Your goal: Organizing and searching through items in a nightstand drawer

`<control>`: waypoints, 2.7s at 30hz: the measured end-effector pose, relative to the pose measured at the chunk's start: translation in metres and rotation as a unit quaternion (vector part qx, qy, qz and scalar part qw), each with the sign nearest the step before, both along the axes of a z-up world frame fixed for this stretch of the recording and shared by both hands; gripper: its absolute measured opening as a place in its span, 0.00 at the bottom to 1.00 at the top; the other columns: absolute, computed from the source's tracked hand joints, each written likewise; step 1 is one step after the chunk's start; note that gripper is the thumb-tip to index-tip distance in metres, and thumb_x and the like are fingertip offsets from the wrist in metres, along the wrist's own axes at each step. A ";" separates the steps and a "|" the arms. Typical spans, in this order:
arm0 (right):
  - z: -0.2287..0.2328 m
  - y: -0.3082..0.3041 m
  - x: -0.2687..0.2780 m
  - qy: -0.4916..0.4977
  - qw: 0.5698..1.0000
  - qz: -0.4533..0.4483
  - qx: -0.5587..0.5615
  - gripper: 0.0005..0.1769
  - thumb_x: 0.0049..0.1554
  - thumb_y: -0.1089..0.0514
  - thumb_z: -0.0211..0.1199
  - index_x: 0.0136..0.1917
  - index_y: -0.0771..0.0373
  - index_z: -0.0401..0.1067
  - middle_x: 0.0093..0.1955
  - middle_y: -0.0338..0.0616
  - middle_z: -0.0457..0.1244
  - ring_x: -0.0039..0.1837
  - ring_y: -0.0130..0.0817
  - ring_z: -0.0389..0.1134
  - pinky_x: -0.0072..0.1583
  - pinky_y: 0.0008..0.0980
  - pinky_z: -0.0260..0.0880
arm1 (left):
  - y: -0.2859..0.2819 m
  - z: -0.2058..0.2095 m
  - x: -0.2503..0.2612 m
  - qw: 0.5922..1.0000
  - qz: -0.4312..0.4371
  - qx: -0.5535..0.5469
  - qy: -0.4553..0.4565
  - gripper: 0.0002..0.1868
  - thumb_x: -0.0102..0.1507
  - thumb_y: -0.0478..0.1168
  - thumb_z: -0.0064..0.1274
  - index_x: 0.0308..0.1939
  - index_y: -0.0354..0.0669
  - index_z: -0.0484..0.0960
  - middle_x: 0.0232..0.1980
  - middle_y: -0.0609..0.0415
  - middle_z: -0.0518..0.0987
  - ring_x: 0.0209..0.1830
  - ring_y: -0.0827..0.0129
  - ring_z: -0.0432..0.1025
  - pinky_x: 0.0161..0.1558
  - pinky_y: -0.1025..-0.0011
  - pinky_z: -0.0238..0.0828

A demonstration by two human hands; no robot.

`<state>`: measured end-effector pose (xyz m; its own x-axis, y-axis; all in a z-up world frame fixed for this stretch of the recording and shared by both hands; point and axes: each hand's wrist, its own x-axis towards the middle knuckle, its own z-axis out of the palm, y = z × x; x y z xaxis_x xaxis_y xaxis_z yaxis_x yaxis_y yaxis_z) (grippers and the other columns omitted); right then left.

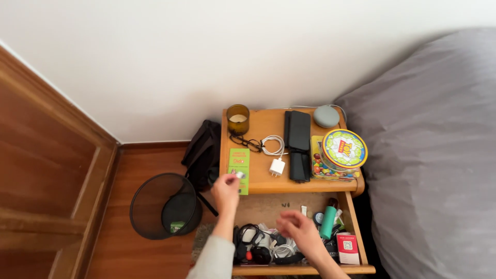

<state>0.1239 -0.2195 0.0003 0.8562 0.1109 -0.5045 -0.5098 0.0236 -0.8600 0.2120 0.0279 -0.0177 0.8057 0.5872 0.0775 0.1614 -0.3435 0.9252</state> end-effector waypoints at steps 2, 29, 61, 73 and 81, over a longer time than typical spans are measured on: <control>-0.025 -0.021 -0.016 -0.014 1.000 0.014 -0.011 0.16 0.59 0.60 0.63 0.59 0.69 0.72 0.49 0.48 0.73 0.49 0.34 0.74 0.53 0.33 0.77 | 0.008 -0.025 0.021 0.998 0.004 0.053 0.020 0.06 0.55 0.37 0.64 0.35 0.43 0.87 0.36 0.49 0.85 0.38 0.56 0.81 0.42 0.62 0.76; -0.037 -0.170 -0.071 -0.149 0.890 -0.101 -0.420 0.24 0.52 0.66 0.64 0.63 0.62 0.71 0.58 0.50 0.69 0.57 0.46 0.72 0.58 0.39 0.72 | -0.214 -0.017 -0.122 0.870 -0.455 0.166 0.097 0.23 0.56 0.39 0.64 0.56 0.43 0.80 0.59 0.48 0.77 0.60 0.50 0.69 0.61 0.55 0.66; -0.095 -0.197 -0.078 -0.030 0.985 -0.120 -0.118 0.13 0.62 0.58 0.58 0.58 0.65 0.72 0.44 0.46 0.74 0.42 0.34 0.74 0.42 0.35 0.74 | -0.183 -0.036 -0.128 0.944 -0.303 0.023 0.130 0.10 0.57 0.39 0.63 0.40 0.39 0.85 0.41 0.50 0.84 0.43 0.63 0.79 0.46 0.65 0.76; -0.055 -0.108 -0.061 -0.083 0.996 0.004 -0.038 0.18 0.62 0.60 0.57 0.65 0.64 0.66 0.49 0.43 0.69 0.48 0.29 0.72 0.48 0.31 0.79 | -0.162 -0.025 -0.079 0.948 -0.304 -0.085 0.039 0.18 0.58 0.32 0.59 0.54 0.39 0.82 0.53 0.43 0.85 0.52 0.60 0.80 0.54 0.64 0.75; -0.120 -0.147 -0.091 -0.023 0.998 -0.004 -0.062 0.17 0.60 0.62 0.61 0.62 0.63 0.72 0.49 0.41 0.71 0.49 0.31 0.74 0.49 0.30 0.74 | -0.011 0.022 0.039 0.993 -0.023 0.074 0.088 0.22 0.56 0.40 0.65 0.54 0.45 0.80 0.44 0.46 0.86 0.45 0.52 0.81 0.48 0.59 0.75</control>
